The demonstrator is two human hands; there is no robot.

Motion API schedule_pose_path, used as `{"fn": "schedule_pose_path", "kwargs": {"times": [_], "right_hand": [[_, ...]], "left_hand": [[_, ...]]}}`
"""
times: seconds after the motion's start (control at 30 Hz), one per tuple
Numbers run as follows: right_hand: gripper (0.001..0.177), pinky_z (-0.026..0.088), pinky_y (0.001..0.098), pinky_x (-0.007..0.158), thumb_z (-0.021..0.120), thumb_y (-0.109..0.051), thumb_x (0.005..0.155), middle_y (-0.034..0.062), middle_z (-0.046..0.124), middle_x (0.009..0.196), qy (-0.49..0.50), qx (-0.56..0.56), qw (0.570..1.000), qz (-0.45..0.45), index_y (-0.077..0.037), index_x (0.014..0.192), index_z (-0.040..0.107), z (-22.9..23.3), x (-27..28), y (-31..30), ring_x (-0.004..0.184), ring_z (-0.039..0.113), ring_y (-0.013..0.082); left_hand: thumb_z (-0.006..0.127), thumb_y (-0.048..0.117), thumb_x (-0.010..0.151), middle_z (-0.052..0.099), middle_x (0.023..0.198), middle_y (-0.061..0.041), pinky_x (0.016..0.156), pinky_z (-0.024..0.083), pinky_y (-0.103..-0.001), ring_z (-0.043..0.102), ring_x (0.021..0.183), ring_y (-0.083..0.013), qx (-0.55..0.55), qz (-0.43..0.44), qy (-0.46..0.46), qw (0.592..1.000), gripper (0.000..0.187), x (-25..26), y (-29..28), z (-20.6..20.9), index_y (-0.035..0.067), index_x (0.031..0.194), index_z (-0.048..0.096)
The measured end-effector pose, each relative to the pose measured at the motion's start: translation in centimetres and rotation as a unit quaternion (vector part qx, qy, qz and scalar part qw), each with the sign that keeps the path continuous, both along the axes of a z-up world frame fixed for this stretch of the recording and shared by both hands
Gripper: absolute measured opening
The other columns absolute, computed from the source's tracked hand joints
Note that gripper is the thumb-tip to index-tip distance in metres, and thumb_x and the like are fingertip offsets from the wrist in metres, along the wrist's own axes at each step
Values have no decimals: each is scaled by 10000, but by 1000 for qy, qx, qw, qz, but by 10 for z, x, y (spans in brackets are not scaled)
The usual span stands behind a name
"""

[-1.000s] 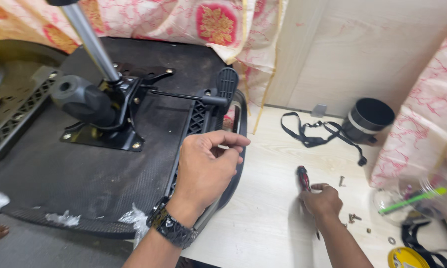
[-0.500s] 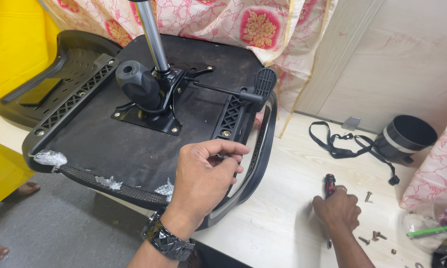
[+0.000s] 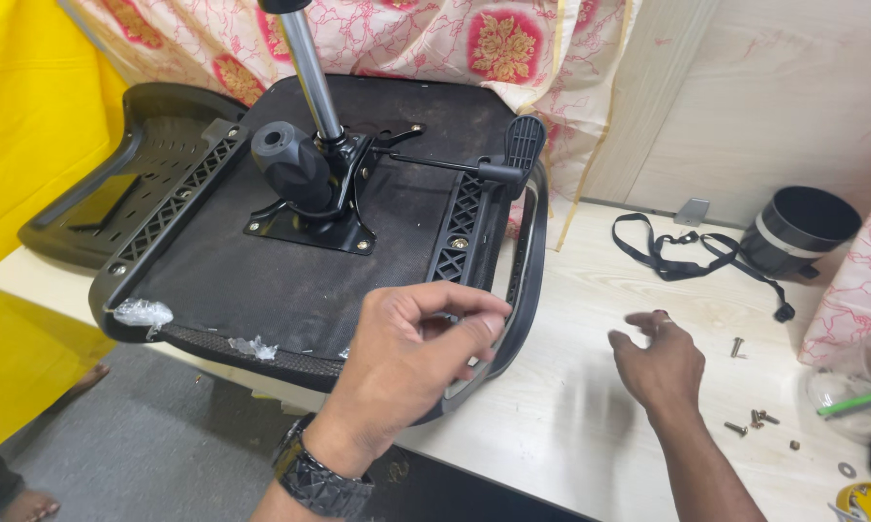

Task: The person uses a screwdriver to tighten screws into the underside of an overturned chair, securing a plastic frame to the seat base. The person repeatedly picks up screws and fastens them in place.

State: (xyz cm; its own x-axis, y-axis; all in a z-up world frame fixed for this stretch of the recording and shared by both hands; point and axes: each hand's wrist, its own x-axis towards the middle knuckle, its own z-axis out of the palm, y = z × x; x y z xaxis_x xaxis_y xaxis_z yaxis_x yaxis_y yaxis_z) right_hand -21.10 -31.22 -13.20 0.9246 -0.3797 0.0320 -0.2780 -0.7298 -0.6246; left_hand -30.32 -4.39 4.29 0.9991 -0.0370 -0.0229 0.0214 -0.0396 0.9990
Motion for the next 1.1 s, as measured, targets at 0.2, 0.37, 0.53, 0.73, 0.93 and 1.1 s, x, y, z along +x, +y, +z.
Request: {"fn": "schedule_pose_path", "kwargs": {"times": [0.2,0.37,0.53,0.73,0.93,1.1], "right_hand": [[663,402,293,453,515,-575,1054,18,410,534,-60,416,905,60,-87,608,472,69,-32,51,447,369,145],[840,211,289,364,129,-804,949,-44,249,430,25,578,767,277,-140,489,359,122,-64,93,368,203,122],[857,190,297,368,114,-821,936,-31,270,429,56,610,740,276,-138,478,355,145,-80,137,372,203,116],[846,199,295,376,132,-810,944,-29,270,427,68,592,758,263,-142,473,349,154,-90,164,378,209,114],[665,224,265,396,364,-635,985,-53,318,489,65,591,764,251,-133,556,440,157,-95,165,416,256,95],[263,399,257,504,676,-341,988,12,531,682,104,319,898,286,-79,956,678,169,-120,140,603,501,127]], "left_hand": [[403,645,941,536,537,20,423,381,-210,507,463,-69,20,15,39,999,725,11,53,-1,44,676,710],[41,868,827,377,479,44,407,269,-219,373,424,-76,7,-110,119,987,905,19,95,-3,124,528,460],[15,887,792,304,484,60,405,266,-221,317,431,-69,41,-153,122,980,889,15,114,-15,138,513,404],[34,893,797,300,480,60,403,259,-229,307,429,-71,37,-180,131,974,879,10,126,-21,138,512,384],[458,628,986,410,546,68,461,335,-243,387,488,-72,18,-236,110,965,645,8,129,-10,105,625,572],[720,180,927,718,1022,9,915,550,-240,668,974,-94,-193,-493,85,844,287,-35,140,4,29,1170,694]]}}
